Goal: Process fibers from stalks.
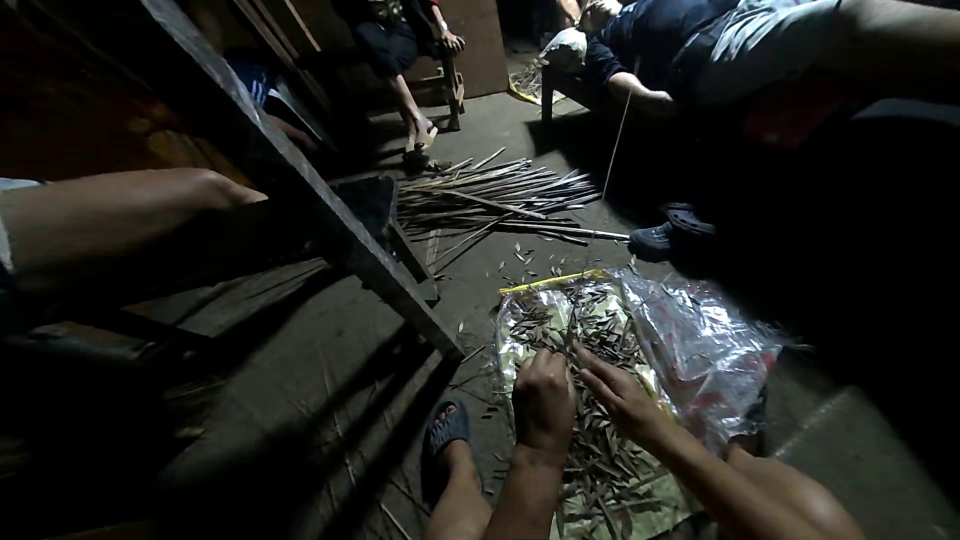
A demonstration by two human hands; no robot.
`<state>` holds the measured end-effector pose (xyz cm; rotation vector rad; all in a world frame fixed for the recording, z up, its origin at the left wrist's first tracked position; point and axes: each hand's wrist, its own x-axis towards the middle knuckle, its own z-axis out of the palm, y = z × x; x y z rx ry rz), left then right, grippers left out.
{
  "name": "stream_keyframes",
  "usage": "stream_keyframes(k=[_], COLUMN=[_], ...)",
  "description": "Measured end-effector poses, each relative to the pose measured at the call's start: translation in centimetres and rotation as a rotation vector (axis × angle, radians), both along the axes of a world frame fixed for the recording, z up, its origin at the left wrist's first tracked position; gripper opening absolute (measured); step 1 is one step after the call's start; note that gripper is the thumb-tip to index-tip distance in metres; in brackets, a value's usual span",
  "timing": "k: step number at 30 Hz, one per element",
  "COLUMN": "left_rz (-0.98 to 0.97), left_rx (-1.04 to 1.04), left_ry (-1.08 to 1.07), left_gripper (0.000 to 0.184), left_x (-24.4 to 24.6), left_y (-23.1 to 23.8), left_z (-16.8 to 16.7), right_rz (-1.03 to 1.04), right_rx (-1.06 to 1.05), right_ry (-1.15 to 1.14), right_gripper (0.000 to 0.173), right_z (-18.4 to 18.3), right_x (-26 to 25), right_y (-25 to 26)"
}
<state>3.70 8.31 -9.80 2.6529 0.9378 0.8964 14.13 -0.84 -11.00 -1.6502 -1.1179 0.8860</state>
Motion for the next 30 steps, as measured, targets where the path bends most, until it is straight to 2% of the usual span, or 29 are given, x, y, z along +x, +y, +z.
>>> stream_keyframes(k=[7, 12, 19, 21, 23, 25, 27, 30], left_rz=[-0.014, -0.027, 0.047, 0.085, 0.095, 0.107, 0.109, 0.107], left_rx=[-0.025, -0.316, -0.838, -1.049, -1.214, -1.31, -1.361, -1.404], left_ry=[-0.025, -0.052, -0.149, -0.26, -0.376, -0.458, -0.529, -0.62], left_gripper=[0.009, 0.015, 0.013, 0.01, 0.009, 0.008, 0.007, 0.008], left_x=[0.1, -0.6, -1.9, -1.7, -1.8, -1.9, -2.0, -2.2], left_y=[-0.2, -0.3, 1.3, 1.9, 2.1, 2.1, 2.1, 2.2], left_z=[-0.1, 1.3, 2.6, 3.3, 3.8, 4.2, 4.4, 4.4], right_rz=[-0.121, -0.197, -0.267, -0.187, -0.071, -0.003, -0.021, -0.303], right_rx=[-0.103, -0.088, -0.307, -0.448, -0.606, -0.74, -0.821, -0.762], right_ry=[-0.349, -0.515, -0.108, -0.046, -0.049, -0.047, 0.026, 0.119], right_gripper=[0.047, 0.045, 0.052, 0.051, 0.048, 0.044, 0.04, 0.046], right_z=[0.0, -0.6, 0.9, 2.2, 1.9, -0.1, -3.1, -8.7], right_x=[0.1, 0.2, 6.7, 9.5, 12.1, 13.0, 12.0, 11.4], right_y=[0.2, 0.6, 0.4, -0.7, -2.8, -6.3, -11.0, -18.0])
